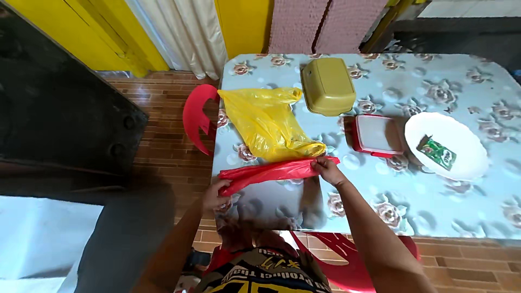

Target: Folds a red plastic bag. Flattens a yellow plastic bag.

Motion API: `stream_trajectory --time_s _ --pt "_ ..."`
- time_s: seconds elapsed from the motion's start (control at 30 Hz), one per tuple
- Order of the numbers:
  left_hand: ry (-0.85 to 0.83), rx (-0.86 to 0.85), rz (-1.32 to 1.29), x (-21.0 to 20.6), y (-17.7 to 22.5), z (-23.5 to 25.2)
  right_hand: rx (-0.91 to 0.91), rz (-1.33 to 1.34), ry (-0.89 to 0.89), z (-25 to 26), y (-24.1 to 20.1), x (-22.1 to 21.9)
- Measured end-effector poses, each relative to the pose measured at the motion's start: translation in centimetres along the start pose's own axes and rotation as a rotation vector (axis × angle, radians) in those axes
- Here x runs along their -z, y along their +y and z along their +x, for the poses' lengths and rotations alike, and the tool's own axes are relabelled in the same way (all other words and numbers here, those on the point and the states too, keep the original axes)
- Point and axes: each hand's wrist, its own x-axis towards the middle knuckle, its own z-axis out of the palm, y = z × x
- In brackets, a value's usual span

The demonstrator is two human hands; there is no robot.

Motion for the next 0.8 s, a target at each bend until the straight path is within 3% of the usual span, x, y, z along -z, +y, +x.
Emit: stream_trajectory --time_s 0.1,0.2,0.4,0.53,0.7,0.8 --pt "0.072 -0.082 -0.03 -0.6 -1.0 0.5 -0.043 -0.071 0.089 1.0 0.3 -1.3" --pt "0.191 0.053 -0.01 -1.2 0.3 0.9 -0.109 -0.243 0.153 1.3 0.3 -2.5" --pt "0.451 0.275 -0.212 -2.0 2.8 2.0 -0.342 -0.449 0.243 0.2 -1.2 -4.8" --pt "0.505 0.366 -0.013 -2.6 2.9 3.1 -0.429 -0.538 0.296 -0.8 -1.0 -6.1" --pt "0.417 0.46 0.432 -2.2 2.6 4.2 -0.495 -0.559 0.306 -1.4 -1.3 -6.6" --pt "0.466 0.392 0.554 -2.2 2.3 4.5 -0.529 -0.534 0.302 -1.0 -1.7 -6.4"
